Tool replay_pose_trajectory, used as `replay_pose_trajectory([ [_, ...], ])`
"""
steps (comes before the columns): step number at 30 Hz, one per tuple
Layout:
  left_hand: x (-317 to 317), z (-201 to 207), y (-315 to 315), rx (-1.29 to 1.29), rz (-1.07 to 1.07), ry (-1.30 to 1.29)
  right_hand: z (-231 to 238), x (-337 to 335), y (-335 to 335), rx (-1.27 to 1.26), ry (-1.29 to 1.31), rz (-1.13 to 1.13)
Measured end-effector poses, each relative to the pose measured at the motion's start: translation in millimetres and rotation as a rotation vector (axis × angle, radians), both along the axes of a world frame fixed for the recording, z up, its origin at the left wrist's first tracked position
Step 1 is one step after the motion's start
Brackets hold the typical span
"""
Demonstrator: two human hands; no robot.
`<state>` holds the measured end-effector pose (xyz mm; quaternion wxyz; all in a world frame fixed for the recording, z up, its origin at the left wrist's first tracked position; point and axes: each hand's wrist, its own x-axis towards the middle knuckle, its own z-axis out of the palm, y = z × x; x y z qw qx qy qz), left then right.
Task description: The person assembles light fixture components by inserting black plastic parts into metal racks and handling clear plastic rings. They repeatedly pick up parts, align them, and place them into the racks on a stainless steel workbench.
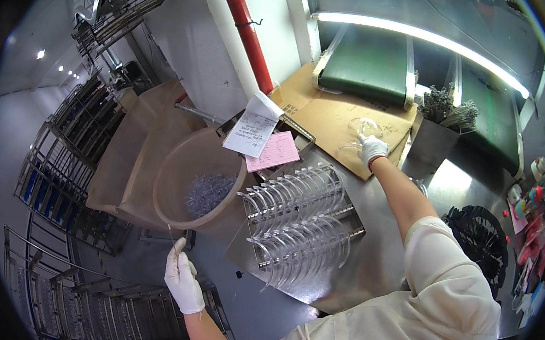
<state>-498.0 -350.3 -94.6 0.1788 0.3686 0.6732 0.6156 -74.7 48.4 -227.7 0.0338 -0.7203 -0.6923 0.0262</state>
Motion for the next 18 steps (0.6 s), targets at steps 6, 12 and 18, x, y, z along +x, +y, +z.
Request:
replay_pose_trajectory([
  [6,29.6,0.0,28.2,-0.010,-0.125,0.080,-13.5,33.0,-6.1,0.436,0.630,-0.007],
  [12,81.9,21.1,24.3,0.256,-0.252,0.377,149.0,-19.8,-196.8,-0.171,2.352,0.436],
  [18,150.1,79.4,46.2,0.780,-0.473,0.957,219.2,-31.9,-315.7,-0.128,2.392,0.642],
])
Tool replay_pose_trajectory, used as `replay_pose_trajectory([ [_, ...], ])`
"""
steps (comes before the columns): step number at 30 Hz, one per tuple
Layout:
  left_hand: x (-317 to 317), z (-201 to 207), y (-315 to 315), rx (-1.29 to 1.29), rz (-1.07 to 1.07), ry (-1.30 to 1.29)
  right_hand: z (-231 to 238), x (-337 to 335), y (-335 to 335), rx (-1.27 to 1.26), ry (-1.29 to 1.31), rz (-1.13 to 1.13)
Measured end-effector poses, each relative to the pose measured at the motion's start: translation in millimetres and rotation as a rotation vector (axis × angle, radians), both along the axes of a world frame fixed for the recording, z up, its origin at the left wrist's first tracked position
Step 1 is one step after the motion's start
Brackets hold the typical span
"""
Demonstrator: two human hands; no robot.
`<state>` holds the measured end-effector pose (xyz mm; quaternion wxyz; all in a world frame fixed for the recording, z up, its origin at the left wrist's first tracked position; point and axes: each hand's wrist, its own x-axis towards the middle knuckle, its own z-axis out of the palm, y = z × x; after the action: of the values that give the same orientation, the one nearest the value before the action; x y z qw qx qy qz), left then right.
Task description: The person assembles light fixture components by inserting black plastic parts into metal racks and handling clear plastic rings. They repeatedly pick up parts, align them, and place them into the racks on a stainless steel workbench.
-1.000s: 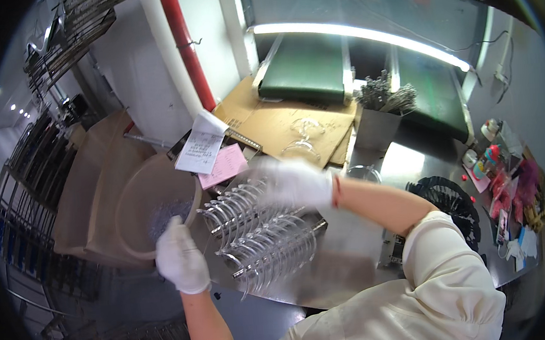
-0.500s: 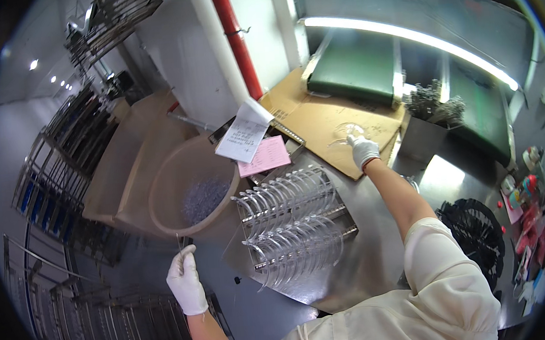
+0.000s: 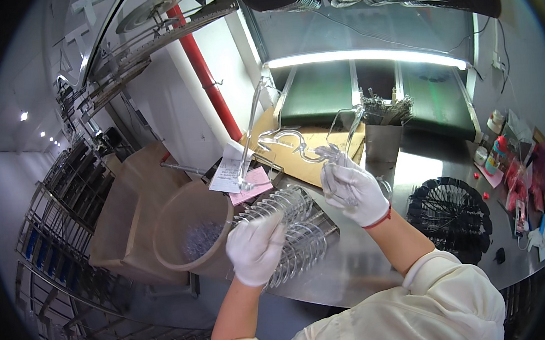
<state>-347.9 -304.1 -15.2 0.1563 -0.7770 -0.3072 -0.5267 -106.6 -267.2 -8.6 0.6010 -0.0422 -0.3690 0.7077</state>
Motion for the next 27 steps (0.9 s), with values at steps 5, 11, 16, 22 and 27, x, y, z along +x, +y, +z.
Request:
replay_pose_trajectory([
  [5,45.9,39.3,20.9,0.237,-0.053,-0.086,18.1,4.4,-47.2,-0.035,0.016,0.046],
  [11,84.6,65.8,11.9,0.228,-0.059,-0.001,22.4,31.8,-76.0,0.169,-0.012,0.076],
  [16,112.0,78.5,7.7,0.201,-0.214,-0.032,28.0,44.0,-97.3,0.047,-0.023,-0.158],
  [22,129.5,87.2,1.5,0.160,-0.346,-0.045,16.9,66.2,-93.0,0.303,-0.010,-0.073],
  [27,120.6,64.5,5.4,-0.115,-0.220,0.031,10.2,45.8,-80.3,0.081,-0.188,-0.671],
])
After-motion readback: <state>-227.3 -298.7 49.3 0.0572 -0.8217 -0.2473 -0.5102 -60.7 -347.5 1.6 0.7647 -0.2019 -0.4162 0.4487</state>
